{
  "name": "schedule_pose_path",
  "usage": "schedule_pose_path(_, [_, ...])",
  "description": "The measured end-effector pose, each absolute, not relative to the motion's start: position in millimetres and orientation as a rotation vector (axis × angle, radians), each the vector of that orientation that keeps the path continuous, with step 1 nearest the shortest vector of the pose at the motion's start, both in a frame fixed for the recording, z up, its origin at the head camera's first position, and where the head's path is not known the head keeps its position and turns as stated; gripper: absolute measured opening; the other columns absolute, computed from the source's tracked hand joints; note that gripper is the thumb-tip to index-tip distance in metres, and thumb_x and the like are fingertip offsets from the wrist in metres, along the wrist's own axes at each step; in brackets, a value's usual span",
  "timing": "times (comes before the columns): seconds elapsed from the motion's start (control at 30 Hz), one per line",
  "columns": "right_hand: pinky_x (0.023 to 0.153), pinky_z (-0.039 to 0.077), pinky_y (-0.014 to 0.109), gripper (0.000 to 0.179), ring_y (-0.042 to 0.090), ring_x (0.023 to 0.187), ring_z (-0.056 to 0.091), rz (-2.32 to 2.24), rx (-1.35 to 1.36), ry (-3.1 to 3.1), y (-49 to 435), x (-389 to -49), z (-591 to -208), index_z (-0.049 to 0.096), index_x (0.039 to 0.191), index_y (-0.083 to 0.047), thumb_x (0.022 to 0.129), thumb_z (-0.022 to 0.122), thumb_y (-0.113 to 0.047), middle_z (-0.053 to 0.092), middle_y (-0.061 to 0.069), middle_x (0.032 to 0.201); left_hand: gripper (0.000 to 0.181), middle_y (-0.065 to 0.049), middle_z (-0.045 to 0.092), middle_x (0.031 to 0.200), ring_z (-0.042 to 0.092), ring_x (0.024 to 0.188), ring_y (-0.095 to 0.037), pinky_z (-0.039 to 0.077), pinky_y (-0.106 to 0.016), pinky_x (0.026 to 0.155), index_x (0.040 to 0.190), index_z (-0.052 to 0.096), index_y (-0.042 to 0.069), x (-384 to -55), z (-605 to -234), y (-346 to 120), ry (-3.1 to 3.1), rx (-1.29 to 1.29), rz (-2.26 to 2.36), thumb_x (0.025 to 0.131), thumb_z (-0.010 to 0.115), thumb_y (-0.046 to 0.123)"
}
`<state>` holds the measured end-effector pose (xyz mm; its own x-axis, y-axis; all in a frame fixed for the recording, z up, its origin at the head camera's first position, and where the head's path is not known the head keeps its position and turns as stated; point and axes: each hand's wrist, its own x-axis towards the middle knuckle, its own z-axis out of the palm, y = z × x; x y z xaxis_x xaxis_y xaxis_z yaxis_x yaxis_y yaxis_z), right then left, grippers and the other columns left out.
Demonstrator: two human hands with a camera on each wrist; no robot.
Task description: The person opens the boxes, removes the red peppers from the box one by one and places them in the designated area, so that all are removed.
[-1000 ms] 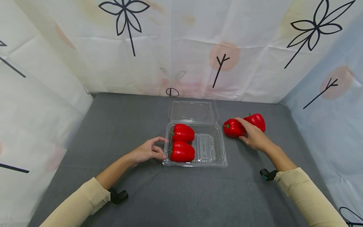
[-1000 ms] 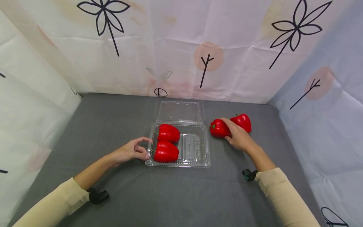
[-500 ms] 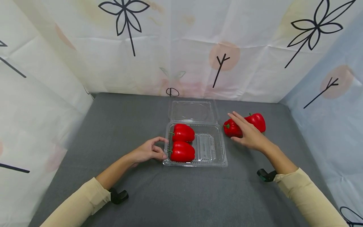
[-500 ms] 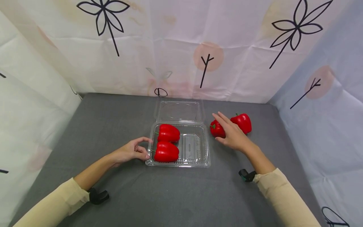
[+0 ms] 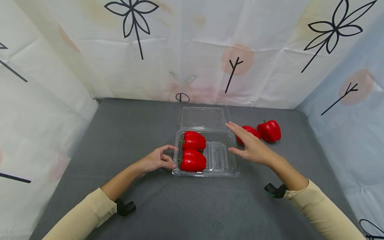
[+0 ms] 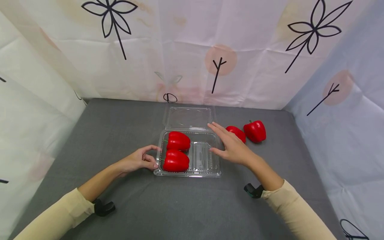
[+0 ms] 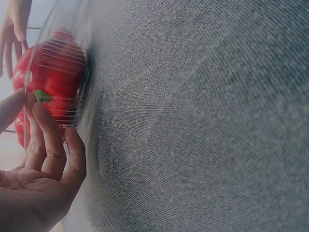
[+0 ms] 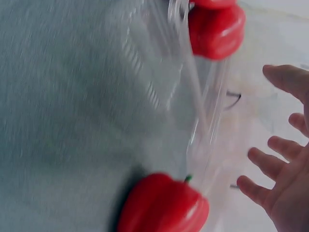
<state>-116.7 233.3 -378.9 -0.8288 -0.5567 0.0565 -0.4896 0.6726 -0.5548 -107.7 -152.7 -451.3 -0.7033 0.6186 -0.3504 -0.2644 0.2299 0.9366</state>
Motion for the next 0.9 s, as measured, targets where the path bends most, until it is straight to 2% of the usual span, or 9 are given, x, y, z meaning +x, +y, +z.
schedule_pose_path(0.07, [0.103,0.04,0.06,0.085,0.033,0.144,0.032,-0.889,-0.882,2.717,226.3,-113.4,-378.6,0.027,0.157,-0.017,0.088,0.076,-0.025,0.029,0.01,0.161,0.062,-0.009,0.074,0.091,0.063,0.088,-0.031,0.051,-0.039,0.083,0.143,0.038,0.007,-107.6,-450.8,-152.6,1.786,0.326,1.564,0.09,0.071,0.01])
schedule_pose_path(0.3, [0.096,0.048,0.055,0.087,0.029,0.125,0.055,-1.004,-0.881,2.521,203.9,-106.6,-386.9,0.029,0.157,-0.017,0.086,0.078,-0.032,0.044,0.009,0.151,0.063,-0.009,0.074,0.092,0.064,0.089,-0.031,0.05,-0.038,0.083,0.143,0.038,0.006,-107.8,-450.9,-152.4,1.787,0.326,1.561,0.091,0.071,0.011])
schedule_pose_path(0.53, [0.093,0.049,0.054,0.082,0.032,0.122,0.057,-0.985,-0.909,2.426,182.5,-102.0,-398.4,0.03,0.156,-0.013,0.09,0.074,-0.033,0.053,0.016,0.14,0.063,-0.008,0.073,0.089,0.063,0.086,-0.03,0.051,-0.038,0.083,0.143,0.038,0.007,-108.0,-451.7,-152.4,1.791,0.326,1.558,0.091,0.071,0.011])
schedule_pose_path(0.73, [0.098,0.047,0.05,0.08,0.027,0.123,0.056,-0.898,-0.934,2.426,164.9,-99.6,-403.4,0.033,0.155,-0.015,0.089,0.073,-0.039,0.054,0.01,0.142,0.063,-0.009,0.073,0.088,0.063,0.086,-0.031,0.051,-0.038,0.084,0.143,0.036,0.003,-108.3,-452.6,-153.4,1.794,0.337,1.555,0.091,0.071,0.012])
schedule_pose_path(0.9, [0.097,0.049,0.045,0.08,0.024,0.124,0.056,-0.826,-0.941,2.451,153.3,-98.1,-407.8,0.034,0.155,-0.017,0.089,0.074,-0.039,0.054,0.007,0.143,0.062,-0.01,0.072,0.089,0.063,0.086,-0.031,0.05,-0.039,0.084,0.144,0.035,0.002,-108.4,-452.4,-152.9,1.799,0.337,1.544,0.092,0.069,0.011])
